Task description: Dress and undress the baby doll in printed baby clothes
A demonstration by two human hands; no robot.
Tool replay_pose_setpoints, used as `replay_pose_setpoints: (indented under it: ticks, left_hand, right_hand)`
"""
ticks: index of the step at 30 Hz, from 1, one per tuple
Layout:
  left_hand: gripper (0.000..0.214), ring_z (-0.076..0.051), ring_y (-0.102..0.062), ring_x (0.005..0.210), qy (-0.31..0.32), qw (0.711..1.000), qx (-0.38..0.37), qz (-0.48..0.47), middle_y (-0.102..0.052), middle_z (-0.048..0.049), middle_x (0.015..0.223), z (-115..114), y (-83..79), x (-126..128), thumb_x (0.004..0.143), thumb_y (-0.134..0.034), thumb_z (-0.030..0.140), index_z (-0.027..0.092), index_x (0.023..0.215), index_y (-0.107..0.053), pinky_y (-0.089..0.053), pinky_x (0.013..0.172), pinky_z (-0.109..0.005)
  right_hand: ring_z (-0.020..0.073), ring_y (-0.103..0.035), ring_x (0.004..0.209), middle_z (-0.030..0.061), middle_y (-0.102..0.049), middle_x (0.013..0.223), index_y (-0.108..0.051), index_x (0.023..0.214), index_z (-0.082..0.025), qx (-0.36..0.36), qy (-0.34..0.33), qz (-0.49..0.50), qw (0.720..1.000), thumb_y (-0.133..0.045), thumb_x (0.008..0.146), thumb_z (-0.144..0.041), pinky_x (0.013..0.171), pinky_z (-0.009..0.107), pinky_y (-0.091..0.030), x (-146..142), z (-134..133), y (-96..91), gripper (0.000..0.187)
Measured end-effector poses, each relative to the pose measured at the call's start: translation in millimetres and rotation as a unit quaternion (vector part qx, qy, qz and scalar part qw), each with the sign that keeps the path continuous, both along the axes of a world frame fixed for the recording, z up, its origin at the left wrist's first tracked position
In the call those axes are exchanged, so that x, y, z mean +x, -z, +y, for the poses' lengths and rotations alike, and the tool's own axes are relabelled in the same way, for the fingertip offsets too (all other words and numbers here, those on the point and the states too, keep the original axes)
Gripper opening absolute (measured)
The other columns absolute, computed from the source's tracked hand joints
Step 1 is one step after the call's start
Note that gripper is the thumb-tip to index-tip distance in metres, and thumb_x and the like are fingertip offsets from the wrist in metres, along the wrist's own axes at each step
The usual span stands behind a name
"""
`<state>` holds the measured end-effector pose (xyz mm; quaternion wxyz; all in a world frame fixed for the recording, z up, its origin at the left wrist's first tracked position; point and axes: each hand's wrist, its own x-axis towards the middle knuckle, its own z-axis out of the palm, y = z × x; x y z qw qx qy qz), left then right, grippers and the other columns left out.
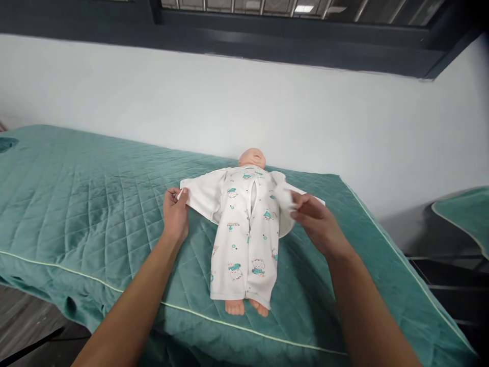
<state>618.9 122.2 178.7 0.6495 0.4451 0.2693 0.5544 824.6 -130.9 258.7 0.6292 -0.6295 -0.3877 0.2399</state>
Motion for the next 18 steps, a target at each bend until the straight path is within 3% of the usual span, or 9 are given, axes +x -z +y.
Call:
replay_pose_setpoints:
  ticks: [2, 4, 7, 10, 11, 13, 15, 16, 18]
  left_hand:
    - [0.038, -0.010, -0.046, 0.068, 0.030, 0.999, -0.010, -0.039, -0.049, 0.0035, 0.080, -4.3, -16.8, 8.8, 0.075, -0.082, 0.042, 0.023, 0.085, -0.050, -0.041, 0.063, -0.022]
    - [0.036, -0.010, -0.051, 0.071, 0.053, 0.998, 0.019, -0.038, -0.055, 0.0023, 0.085, -15.0, -36.3, 16.0, 0.076, -0.081, 0.040, 0.022, 0.085, -0.050, -0.042, 0.064, -0.022]
    - [0.027, -0.014, -0.060, 0.086, 0.132, 0.983, 0.111, 0.064, -0.065, -0.0008, 0.094, -38.0, -62.9, 19.8, 0.081, -0.076, 0.035, 0.021, 0.081, -0.053, -0.046, 0.073, -0.024]
    - [0.015, -0.017, -0.063, 0.086, 0.330, 0.892, 0.216, 0.221, -0.070, -0.0035, 0.094, -51.6, -78.1, 20.8, 0.086, -0.068, 0.032, 0.021, 0.080, -0.061, -0.047, 0.073, -0.027]
    - [0.013, -0.017, -0.064, 0.083, 0.362, 0.868, 0.231, 0.248, -0.071, -0.0033, 0.092, -50.8, -80.0, 23.4, 0.087, -0.065, 0.032, 0.021, 0.082, -0.063, -0.047, 0.071, -0.027]
    - [0.011, -0.016, -0.063, 0.077, 0.317, 0.881, 0.228, 0.268, -0.070, -0.0015, 0.084, -40.2, -80.5, 35.5, 0.089, -0.061, 0.032, 0.022, 0.086, -0.065, -0.046, 0.069, -0.027]
    - [0.014, -0.015, -0.061, 0.074, 0.186, 0.919, 0.205, 0.280, -0.068, 0.0001, 0.079, -20.9, -78.9, 56.8, 0.089, -0.059, 0.034, 0.022, 0.087, -0.064, -0.045, 0.070, -0.027]
    - [0.016, -0.015, -0.061, 0.075, 0.135, 0.923, 0.202, 0.299, -0.068, -0.0001, 0.080, -9.8, -78.1, 69.8, 0.089, -0.059, 0.036, 0.021, 0.086, -0.064, -0.045, 0.071, -0.028]
    - [0.021, -0.017, -0.063, 0.079, 0.110, 0.902, 0.213, 0.359, -0.071, -0.0018, 0.085, 10.8, -77.7, 96.2, 0.087, -0.059, 0.040, 0.021, 0.084, -0.067, -0.045, 0.073, -0.029]
  right_hand:
    - [0.0281, -0.059, 0.120, 0.0062, -0.067, 0.129, -0.066, 0.085, -0.024, -0.071, -0.108, -0.077, 0.989, -0.078, 0.080, -0.035, 0.101, 0.043, -0.047, -8.4, 5.5, -10.9, 0.017]
    - [0.0283, -0.059, 0.120, 0.0083, -0.070, 0.124, -0.069, 0.089, -0.024, -0.100, -0.135, -0.099, 0.981, -0.074, 0.083, -0.038, 0.102, 0.044, -0.046, -10.2, 10.2, -15.0, 0.016]
    - [0.0245, -0.065, 0.102, 0.0076, -0.074, 0.106, -0.068, 0.086, -0.023, -0.062, -0.004, -0.060, 0.996, -0.068, 0.086, -0.045, 0.087, 0.038, -0.050, 1.5, 22.1, -8.9, 0.022]
    - [0.0220, -0.064, 0.090, 0.0064, -0.074, 0.096, -0.069, 0.085, -0.021, -0.101, 0.163, -0.090, 0.977, -0.064, 0.085, -0.045, 0.078, 0.034, -0.046, 22.4, 47.4, 0.8, 0.025]
    - [0.0217, -0.063, 0.088, 0.0062, -0.073, 0.095, -0.070, 0.087, -0.020, -0.122, 0.199, -0.109, 0.966, -0.064, 0.084, -0.046, 0.078, 0.034, -0.045, 29.0, 59.1, 2.7, 0.026]
    - [0.0211, -0.061, 0.084, 0.0060, -0.072, 0.092, -0.070, 0.089, -0.019, -0.146, 0.244, -0.137, 0.949, -0.061, 0.084, -0.049, 0.078, 0.034, -0.044, 39.6, 85.1, 4.2, 0.032]
    - [0.0208, -0.060, 0.081, 0.0065, -0.071, 0.090, -0.068, 0.088, -0.018, -0.163, 0.263, -0.152, 0.939, -0.059, 0.084, -0.056, 0.077, 0.033, -0.042, 46.1, 110.8, 3.9, 0.038]
    - [0.0209, -0.059, 0.080, 0.0067, -0.070, 0.088, -0.067, 0.086, -0.018, -0.176, 0.265, -0.161, 0.935, -0.060, 0.083, -0.057, 0.076, 0.033, -0.042, 48.0, 121.7, 3.7, 0.040]
    - [0.0212, -0.058, 0.079, 0.0066, -0.070, 0.087, -0.066, 0.084, -0.019, -0.195, 0.252, -0.174, 0.932, -0.062, 0.081, -0.056, 0.075, 0.033, -0.041, 49.4, 136.9, 4.5, 0.037]
